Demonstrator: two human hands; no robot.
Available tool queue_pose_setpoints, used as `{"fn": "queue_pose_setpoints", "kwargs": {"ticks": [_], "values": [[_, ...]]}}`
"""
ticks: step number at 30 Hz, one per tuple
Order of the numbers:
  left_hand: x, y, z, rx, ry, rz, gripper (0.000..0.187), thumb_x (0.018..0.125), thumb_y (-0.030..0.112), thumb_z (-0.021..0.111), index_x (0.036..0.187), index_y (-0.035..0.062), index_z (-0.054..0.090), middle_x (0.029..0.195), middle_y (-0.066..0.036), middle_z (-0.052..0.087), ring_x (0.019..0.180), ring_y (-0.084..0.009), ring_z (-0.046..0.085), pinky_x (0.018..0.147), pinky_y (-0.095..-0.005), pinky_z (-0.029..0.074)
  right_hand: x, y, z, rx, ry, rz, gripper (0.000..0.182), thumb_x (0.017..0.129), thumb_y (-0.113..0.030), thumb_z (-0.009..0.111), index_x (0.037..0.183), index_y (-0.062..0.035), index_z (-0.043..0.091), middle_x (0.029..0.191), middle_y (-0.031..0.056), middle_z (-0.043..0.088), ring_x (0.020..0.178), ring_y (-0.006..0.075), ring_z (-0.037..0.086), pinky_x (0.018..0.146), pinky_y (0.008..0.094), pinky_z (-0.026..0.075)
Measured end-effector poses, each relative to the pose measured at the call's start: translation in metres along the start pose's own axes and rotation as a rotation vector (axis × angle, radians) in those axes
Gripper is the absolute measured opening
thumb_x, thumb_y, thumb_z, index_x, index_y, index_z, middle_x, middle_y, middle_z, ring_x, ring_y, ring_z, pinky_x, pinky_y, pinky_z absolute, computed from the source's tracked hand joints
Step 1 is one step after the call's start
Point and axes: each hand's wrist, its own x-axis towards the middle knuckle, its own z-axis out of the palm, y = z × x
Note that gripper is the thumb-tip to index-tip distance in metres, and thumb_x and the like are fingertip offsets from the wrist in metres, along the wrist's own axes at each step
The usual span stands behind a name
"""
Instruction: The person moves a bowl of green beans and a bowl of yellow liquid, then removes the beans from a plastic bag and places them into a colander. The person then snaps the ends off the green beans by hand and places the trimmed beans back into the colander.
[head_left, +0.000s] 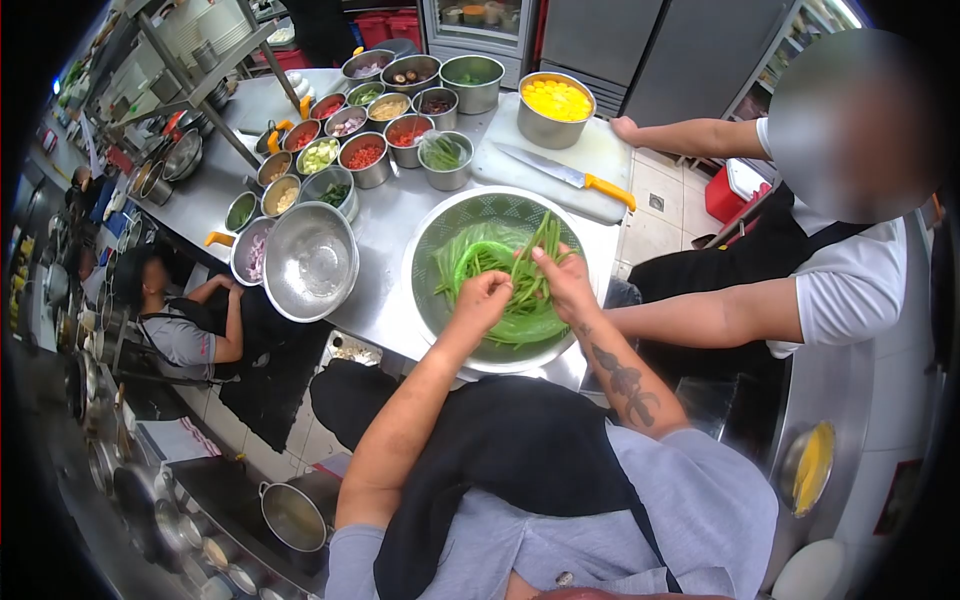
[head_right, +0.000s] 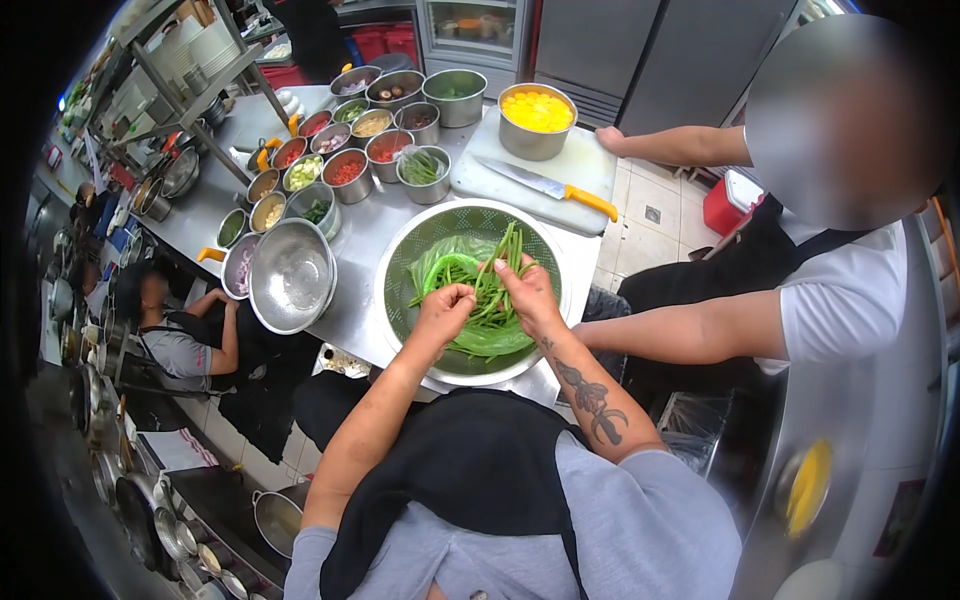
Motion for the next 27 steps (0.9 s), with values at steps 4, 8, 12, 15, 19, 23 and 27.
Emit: {"fn": "queue_pose_setpoints", "kwargs": {"ticks": [4,8,12,15,19,23,27], "values": [[-0.003,0.001,0.003,0.115,-0.004,0.109,0.016,0.088,0.010,0.060,0.096,-0.0027,0.065,0.076,-0.002,0.063,0.067,-0.0064,0.055,0.060,-0.0229,0.043,-0.005,0.003,0.006,-0.049,-0.040,0.004,0.017,0.096,-0.012,0.059,0.110,-0.0040,0.059,0.093,0.0055,0.069,0.072,0.0078,0.060,0.054,0.0216,0.047],[-0.008,0.004,0.004,0.158,-0.061,0.171,0.017,0.089,0.008,0.058,0.097,-0.0046,0.064,0.075,-0.003,0.063,0.066,-0.0069,0.055,0.060,-0.0234,0.044,0.000,0.018,0.004,-0.058,-0.015,-0.065,0.018,0.095,-0.010,0.060,0.111,-0.0023,0.058,0.089,0.0056,0.067,0.076,0.0087,0.059,0.058,0.0219,0.047],[-0.008,0.003,0.002,0.118,-0.116,0.192,0.018,0.089,0.007,0.057,0.099,-0.0056,0.064,0.075,-0.003,0.063,0.067,-0.0073,0.056,0.060,-0.0236,0.044,-0.002,0.015,0.006,-0.011,-0.006,-0.090,0.016,0.096,-0.011,0.059,0.108,-0.0020,0.058,0.087,0.0057,0.065,0.078,0.0099,0.059,0.061,0.0227,0.047],[-0.009,0.002,0.003,0.128,-0.108,0.208,0.019,0.091,0.008,0.057,0.100,-0.0057,0.065,0.075,-0.005,0.063,0.067,-0.0065,0.055,0.061,-0.0237,0.044,-0.003,0.013,0.005,0.010,-0.002,-0.083,0.015,0.097,-0.013,0.058,0.108,-0.0029,0.058,0.086,0.0052,0.064,0.077,0.0101,0.059,0.061,0.0227,0.047],[-0.010,0.008,-0.002,0.303,-0.134,0.188,0.019,0.091,0.010,0.057,0.100,-0.0043,0.067,0.075,-0.011,0.065,0.066,-0.0131,0.061,0.062,-0.0271,0.046,-0.004,0.011,0.004,0.027,0.024,-0.022,0.014,0.097,-0.014,0.057,0.108,-0.0041,0.057,0.085,0.0038,0.063,0.076,0.0107,0.059,0.061,0.0235,0.048],[-0.008,0.007,0.000,0.397,-0.030,0.275,0.018,0.090,0.010,0.058,0.098,-0.0024,0.068,0.077,-0.018,0.066,0.066,-0.0273,0.064,0.063,-0.0344,0.049,-0.009,0.016,0.012,0.039,0.049,-0.056,0.014,0.098,-0.014,0.056,0.108,-0.0043,0.056,0.084,0.0025,0.061,0.074,0.0095,0.057,0.060,0.0225,0.046],[0.013,-0.034,-0.007,0.382,0.097,0.228,0.019,0.090,0.011,0.058,0.099,-0.0019,0.069,0.081,-0.016,0.067,0.069,-0.0261,0.066,0.064,-0.0347,0.051,-0.013,0.019,0.018,-0.230,0.029,-0.426,0.014,0.100,-0.014,0.053,0.110,-0.0049,0.054,0.082,0.0015,0.059,0.071,0.0060,0.052,0.057,0.0201,0.042]]}}
